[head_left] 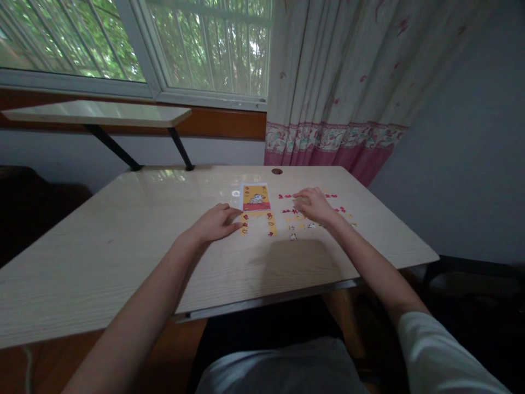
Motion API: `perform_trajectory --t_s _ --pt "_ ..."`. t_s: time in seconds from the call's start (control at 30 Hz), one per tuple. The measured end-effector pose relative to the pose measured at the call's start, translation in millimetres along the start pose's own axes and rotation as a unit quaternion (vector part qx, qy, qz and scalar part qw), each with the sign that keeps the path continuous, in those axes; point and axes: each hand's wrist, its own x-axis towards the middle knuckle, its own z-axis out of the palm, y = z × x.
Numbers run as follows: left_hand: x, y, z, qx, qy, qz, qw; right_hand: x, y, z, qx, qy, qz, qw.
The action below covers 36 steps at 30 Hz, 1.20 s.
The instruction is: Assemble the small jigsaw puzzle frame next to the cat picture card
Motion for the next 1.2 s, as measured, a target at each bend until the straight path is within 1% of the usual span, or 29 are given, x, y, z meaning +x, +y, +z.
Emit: perform_trajectory --t_s 0.07,0.17,0.2,0.27,0.43,0.53,0.8,0.97,1.2 --pt "0.5 -0.8 0.5 0.002 0.0 -0.001 1.0 6.0 24.8 -10.6 -0.023 0.003 0.069 0.997" --pt "0.9 -1.3 0.8 0.004 0.003 -0.01 1.0 13.6 56.3 -24.2 -0.064 0.007 0.172 0.983" --pt "0.8 -1.2 0.6 0.004 0.004 -0.013 1.0 16.0 64.3 -27.1 -0.08 0.006 0.195 0.978" --pt "0.5 -0.6 -0.4 0.006 0.005 -0.019 1.0 21.2 76.0 -29.2 -0.108 -0.007 0.217 0.97" --pt "-0.3 0.2 -1.3 0.022 0.005 -0.024 0.999 40.0 87.5 -21.6 -0.163 -0.085 0.197 0.963" --pt "-0.2 -0.2 0.3 0.021 0.01 -0.021 1.0 52.3 89.4 -17.8 -0.182 -0.112 0.19 0.958" --pt "0.2 3.7 -0.9 0.016 0.008 -0.021 1.0 72.4 90.3 -17.3 -0.176 -0.172 0.181 0.952" --pt "1.0 2.9 -0.1 0.01 0.008 -0.024 1.0 81.5 98.0 -13.5 -0.17 -0.223 0.177 0.943" --pt "0.9 1.4 3.2 0.011 0.008 -0.015 1.0 86.5 107.4 -8.0 -0.147 -0.232 0.171 0.946"
